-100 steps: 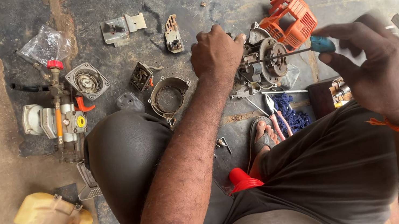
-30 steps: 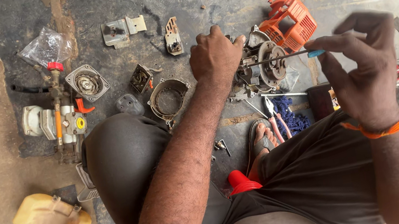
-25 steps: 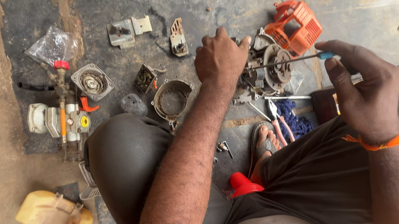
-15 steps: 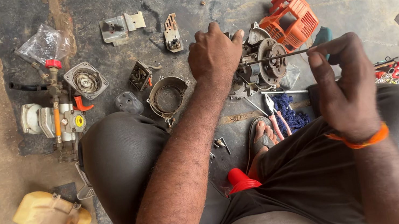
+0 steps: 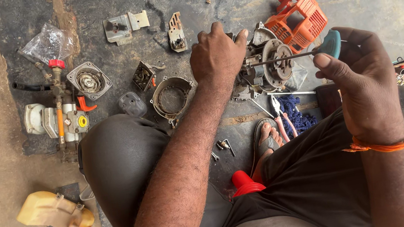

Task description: The person sits on the floor and disassembles a small engine, removing the cylinder head and other components. They use a screwdriver and wrench to loosen and remove parts, placing them on the floor.

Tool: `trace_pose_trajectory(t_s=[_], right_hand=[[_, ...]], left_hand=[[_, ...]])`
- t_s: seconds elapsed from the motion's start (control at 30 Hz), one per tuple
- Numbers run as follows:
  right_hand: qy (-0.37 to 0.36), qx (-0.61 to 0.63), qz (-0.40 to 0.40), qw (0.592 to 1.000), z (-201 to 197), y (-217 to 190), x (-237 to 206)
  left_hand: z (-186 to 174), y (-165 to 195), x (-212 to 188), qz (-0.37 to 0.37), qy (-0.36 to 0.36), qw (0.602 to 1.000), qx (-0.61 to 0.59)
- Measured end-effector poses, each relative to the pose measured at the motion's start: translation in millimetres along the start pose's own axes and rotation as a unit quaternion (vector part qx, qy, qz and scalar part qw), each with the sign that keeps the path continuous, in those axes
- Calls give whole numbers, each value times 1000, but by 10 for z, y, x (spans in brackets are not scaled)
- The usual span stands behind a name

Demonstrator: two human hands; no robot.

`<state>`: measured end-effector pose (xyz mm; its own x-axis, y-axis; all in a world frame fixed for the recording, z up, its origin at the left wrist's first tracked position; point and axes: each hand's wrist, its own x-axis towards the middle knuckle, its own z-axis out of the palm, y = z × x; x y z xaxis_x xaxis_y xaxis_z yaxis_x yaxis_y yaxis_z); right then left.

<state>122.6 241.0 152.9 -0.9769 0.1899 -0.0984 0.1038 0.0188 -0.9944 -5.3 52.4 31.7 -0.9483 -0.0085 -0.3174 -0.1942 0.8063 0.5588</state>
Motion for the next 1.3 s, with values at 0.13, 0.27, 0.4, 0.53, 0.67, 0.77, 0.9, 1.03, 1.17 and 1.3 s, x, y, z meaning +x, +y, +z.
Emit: trace_pose_trajectory(t_s=[0.13,0.27,0.4,0.53,0.67,0.77,0.9,1.03,1.17,1.3], right_hand=[[-62,13,-41,997,16,-94,-2],[-65,-56,-41,995,16,-232,12],[-85,-230,-203,948,31,-219,15],[-22,-336,-253,907,37,-96,-36],[-50,-318,-211,923,-50,-105,-77],[-61,-318,-206,923,-55,-140,-85],[-42,-232,-187,954,36,-142,-79],[-53,-164,-122,977,43,-167,-50],[-66,-83,-74,992,13,-163,-13],[-68,-192,-211,956,55,-96,-24]], left_hand=[[-4,-5,5,1,7,1000,16],[16,-17,-1,0,8,1000,14],[21,-27,1,-5,7,1000,-10],[9,-31,16,-11,-14,1000,-8],[16,-23,19,1,5,1000,-1],[17,-33,18,9,15,1000,10],[6,-33,14,9,11,1000,4],[-10,-20,1,1,0,1000,7],[-16,-30,-2,7,5,1000,-10],[0,-44,8,7,6,1000,-10]])
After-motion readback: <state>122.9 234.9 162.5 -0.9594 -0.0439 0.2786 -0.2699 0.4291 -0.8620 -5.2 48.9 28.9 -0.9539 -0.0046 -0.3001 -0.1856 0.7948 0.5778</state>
